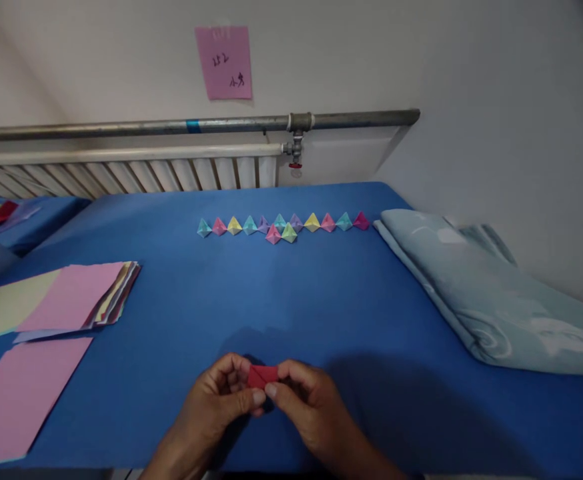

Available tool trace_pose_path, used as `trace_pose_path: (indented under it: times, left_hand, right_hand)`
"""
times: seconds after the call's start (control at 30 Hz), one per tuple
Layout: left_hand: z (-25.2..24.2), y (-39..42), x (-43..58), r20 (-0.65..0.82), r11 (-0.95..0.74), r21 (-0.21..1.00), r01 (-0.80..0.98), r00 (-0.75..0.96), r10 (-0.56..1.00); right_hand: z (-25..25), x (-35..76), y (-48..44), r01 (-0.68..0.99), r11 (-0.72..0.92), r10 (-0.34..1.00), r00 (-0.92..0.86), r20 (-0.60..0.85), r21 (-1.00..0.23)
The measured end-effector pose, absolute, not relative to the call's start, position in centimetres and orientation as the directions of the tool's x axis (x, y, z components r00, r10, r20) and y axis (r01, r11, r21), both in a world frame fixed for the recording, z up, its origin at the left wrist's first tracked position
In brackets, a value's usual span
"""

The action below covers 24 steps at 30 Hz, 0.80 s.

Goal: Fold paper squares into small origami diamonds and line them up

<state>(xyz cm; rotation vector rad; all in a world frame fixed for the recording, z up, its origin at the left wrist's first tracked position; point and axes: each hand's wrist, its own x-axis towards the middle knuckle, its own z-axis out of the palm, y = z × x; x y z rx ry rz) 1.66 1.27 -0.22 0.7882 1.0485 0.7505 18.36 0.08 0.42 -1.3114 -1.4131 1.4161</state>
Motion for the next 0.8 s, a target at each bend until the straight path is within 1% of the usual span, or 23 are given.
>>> trace_pose_path:
  times: [0.07, 0.17, 0.23, 0.4, 0.47, 0.53, 0.57, 0.6, 0.63, 0.67, 0.7, 0.73, 0.77, 0.8]
  left_hand:
    - [0.3, 1.5, 1.4, -0.46, 0.516, 0.851, -0.103, 0.327, 0.825]
    - [1.2, 1.8, 1.4, -0.448, 0.464, 0.886, 0.019, 0.296, 0.843]
    - [1.5, 2.0, 1.6, -0.434, 0.433, 0.899, 0.071, 0.281, 0.856]
    - [1.1, 2.0, 2.4, -0.39, 0.381, 0.92, 0.09, 0.271, 0.88]
    - [1.0, 1.9, 2.5, -0.361, 0.339, 0.932, 0.126, 0.287, 0.887]
    - [1.0, 1.9, 2.3, -0.288, 0.227, 0.949, 0.219, 0.307, 0.907]
    - [1.0, 2.0, 2.2, -0.216, 0.122, 0.95, 0.288, 0.319, 0.923]
    - [1.1, 2.1, 2.0, -0.11, -0.02, 0.933, 0.359, 0.338, 0.935]
    - [1.1, 2.1, 1.7, 0.02, -0.189, 0.885, 0.424, 0.371, 0.928]
    - [1.1, 2.2, 1.5, 0.166, -0.364, 0.803, 0.472, 0.41, 0.897]
    - [0.9, 2.2, 1.3, 0.301, -0.517, 0.695, 0.5, 0.451, 0.84]
    - [0.7, 2.1, 1.0, 0.406, -0.631, 0.579, 0.515, 0.489, 0.772]
    - [0.3, 2.1, 0.8, 0.476, -0.702, 0.477, 0.529, 0.516, 0.712]
    - [-0.1, 1.9, 0.7, 0.513, -0.738, 0.398, 0.546, 0.534, 0.672]
  right_hand:
    - [0.5, 18.5, 0.2, 0.2, -0.101, 0.973, -0.185, -0.139, -0.975]
    - [0.5, 18.7, 0.1, 0.237, -0.06, 0.979, -0.174, -0.103, -0.97]
    - [0.4, 18.9, 0.1, 0.246, -0.042, 0.981, -0.174, -0.087, -0.968]
    - [0.6, 19.3, 0.0, 0.21, -0.07, 0.976, -0.188, -0.11, -0.975]
    - [0.7, 19.6, 0.0, 0.241, -0.055, 0.976, -0.194, -0.104, -0.969]
    - [0.6, 19.7, 0.2, 0.334, 0.045, 0.982, -0.188, -0.02, -0.942]
    - [0.5, 19.8, 0.3, 0.387, 0.14, 0.978, -0.197, 0.066, -0.911]
    - [0.4, 19.8, 0.4, 0.439, 0.259, 0.959, -0.22, 0.176, -0.86]
    - [0.3, 19.7, 0.5, 0.485, 0.385, 0.921, -0.257, 0.293, -0.785]
    - [0.2, 19.7, 0.7, 0.523, 0.501, 0.865, -0.299, 0.402, -0.689]
    - [0.1, 19.6, 0.8, 0.552, 0.591, 0.804, -0.341, 0.487, -0.588]
    - [-0.1, 19.5, 1.0, 0.578, 0.647, 0.751, -0.373, 0.545, -0.497]
    - [-0.3, 19.3, 1.1, 0.602, 0.677, 0.714, -0.395, 0.579, -0.424]
    - [-0.6, 19.2, 1.1, 0.621, 0.691, 0.69, -0.412, 0.595, -0.371]
